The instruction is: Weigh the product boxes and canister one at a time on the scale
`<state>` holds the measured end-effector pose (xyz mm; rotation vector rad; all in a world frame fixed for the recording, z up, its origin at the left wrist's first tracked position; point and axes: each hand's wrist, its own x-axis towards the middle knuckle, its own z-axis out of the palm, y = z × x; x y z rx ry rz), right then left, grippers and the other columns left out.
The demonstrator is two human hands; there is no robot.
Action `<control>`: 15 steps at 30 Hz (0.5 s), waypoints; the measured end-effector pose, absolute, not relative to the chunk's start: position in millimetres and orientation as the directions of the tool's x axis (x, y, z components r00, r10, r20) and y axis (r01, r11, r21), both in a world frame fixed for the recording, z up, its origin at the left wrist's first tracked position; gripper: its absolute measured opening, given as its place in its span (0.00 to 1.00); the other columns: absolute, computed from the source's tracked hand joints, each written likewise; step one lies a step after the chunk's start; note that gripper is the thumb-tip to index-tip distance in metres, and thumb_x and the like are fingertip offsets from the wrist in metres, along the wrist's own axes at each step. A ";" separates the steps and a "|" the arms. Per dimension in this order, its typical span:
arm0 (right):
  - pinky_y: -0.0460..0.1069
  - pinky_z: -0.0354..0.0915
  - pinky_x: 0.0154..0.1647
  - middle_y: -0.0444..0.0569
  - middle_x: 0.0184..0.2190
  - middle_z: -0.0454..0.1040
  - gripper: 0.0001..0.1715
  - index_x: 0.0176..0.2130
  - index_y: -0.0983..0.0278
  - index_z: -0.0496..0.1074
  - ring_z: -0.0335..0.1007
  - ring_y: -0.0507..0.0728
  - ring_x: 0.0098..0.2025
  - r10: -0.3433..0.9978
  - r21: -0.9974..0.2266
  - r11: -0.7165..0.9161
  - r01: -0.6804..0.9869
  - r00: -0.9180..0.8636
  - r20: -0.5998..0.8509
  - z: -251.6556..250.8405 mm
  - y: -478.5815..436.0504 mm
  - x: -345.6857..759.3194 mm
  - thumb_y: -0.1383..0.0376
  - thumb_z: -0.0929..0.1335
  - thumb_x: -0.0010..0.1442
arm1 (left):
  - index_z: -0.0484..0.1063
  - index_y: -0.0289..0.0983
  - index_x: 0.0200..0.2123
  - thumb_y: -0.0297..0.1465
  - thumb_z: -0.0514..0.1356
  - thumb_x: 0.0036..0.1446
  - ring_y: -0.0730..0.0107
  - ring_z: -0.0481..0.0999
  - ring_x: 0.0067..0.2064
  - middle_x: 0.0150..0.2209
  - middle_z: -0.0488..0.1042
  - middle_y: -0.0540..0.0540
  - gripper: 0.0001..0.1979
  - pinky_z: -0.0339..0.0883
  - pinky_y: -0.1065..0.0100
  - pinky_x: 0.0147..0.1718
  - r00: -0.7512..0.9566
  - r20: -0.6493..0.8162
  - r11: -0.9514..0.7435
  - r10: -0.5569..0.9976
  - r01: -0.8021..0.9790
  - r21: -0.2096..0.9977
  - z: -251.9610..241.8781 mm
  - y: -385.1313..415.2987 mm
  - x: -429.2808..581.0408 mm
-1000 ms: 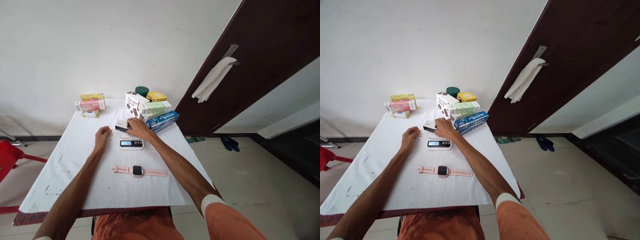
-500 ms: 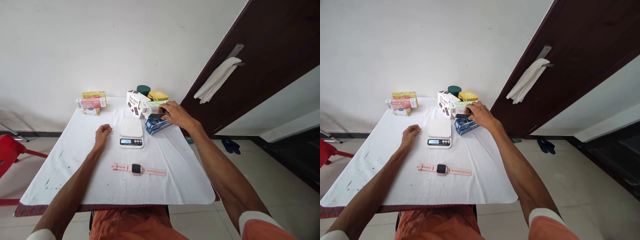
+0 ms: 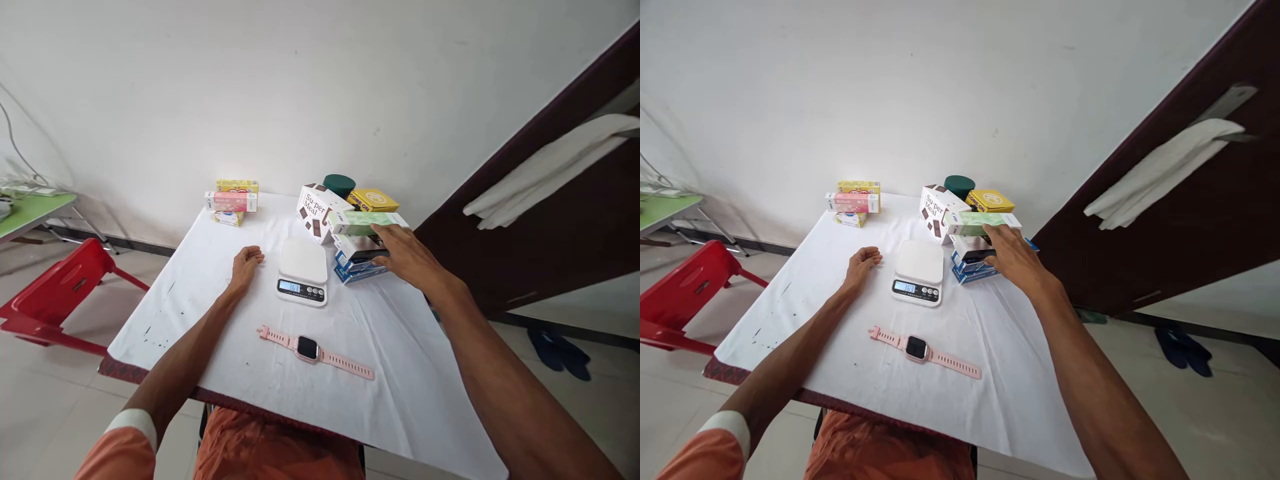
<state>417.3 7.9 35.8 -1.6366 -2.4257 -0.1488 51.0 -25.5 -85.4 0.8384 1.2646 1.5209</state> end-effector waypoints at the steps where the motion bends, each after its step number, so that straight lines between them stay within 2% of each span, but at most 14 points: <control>1: 0.70 0.68 0.64 0.58 0.62 0.72 0.41 0.68 0.56 0.65 0.65 0.74 0.66 0.909 -0.042 0.374 0.926 -0.357 0.217 35.2 7.5 417.6 0.63 0.71 0.57 | 0.76 0.36 0.39 0.20 0.60 0.45 0.64 0.81 0.45 0.40 0.80 0.44 0.16 0.70 0.54 0.59 -0.313 -0.073 -0.007 0.947 -0.246 0.969 -85.2 -26.2 51.4; 5: 0.73 0.71 0.60 0.62 0.63 0.70 0.39 0.67 0.57 0.67 0.65 0.79 0.66 0.921 -0.028 0.345 0.938 -0.333 0.204 44.2 -8.3 416.8 0.61 0.72 0.58 | 0.76 0.36 0.39 0.19 0.59 0.45 0.64 0.81 0.45 0.39 0.79 0.44 0.16 0.70 0.54 0.59 -0.312 -0.077 -0.008 0.947 -0.264 0.965 -86.5 -27.1 53.0; 9: 0.75 0.70 0.55 0.66 0.59 0.72 0.28 0.62 0.57 0.73 0.66 0.82 0.62 0.865 -0.017 0.379 0.925 -0.348 0.362 75.1 -18.5 388.5 0.58 0.69 0.64 | 0.75 0.36 0.39 0.17 0.58 0.45 0.64 0.81 0.45 0.39 0.80 0.44 0.17 0.71 0.55 0.58 -0.313 -0.090 -0.001 0.945 -0.280 0.960 -89.3 -24.9 54.1; 12: 0.71 0.68 0.61 0.63 0.55 0.75 0.21 0.57 0.58 0.76 0.70 0.76 0.60 0.797 -0.138 0.510 0.849 -0.407 0.446 85.2 2.9 327.2 0.57 0.69 0.66 | 0.75 0.36 0.39 0.17 0.58 0.45 0.64 0.81 0.44 0.39 0.80 0.44 0.17 0.71 0.55 0.57 -0.318 -0.090 -0.004 0.944 -0.282 0.959 -90.7 -24.1 55.0; 15: 0.64 0.71 0.58 0.57 0.47 0.79 0.17 0.46 0.62 0.78 0.76 0.68 0.51 0.825 -0.396 0.565 0.724 -0.482 0.297 60.9 41.6 242.4 0.55 0.74 0.61 | 0.75 0.36 0.39 0.17 0.58 0.46 0.63 0.81 0.44 0.40 0.80 0.43 0.16 0.72 0.55 0.56 -0.320 -0.090 -0.009 0.943 -0.293 0.956 -91.1 -24.6 56.8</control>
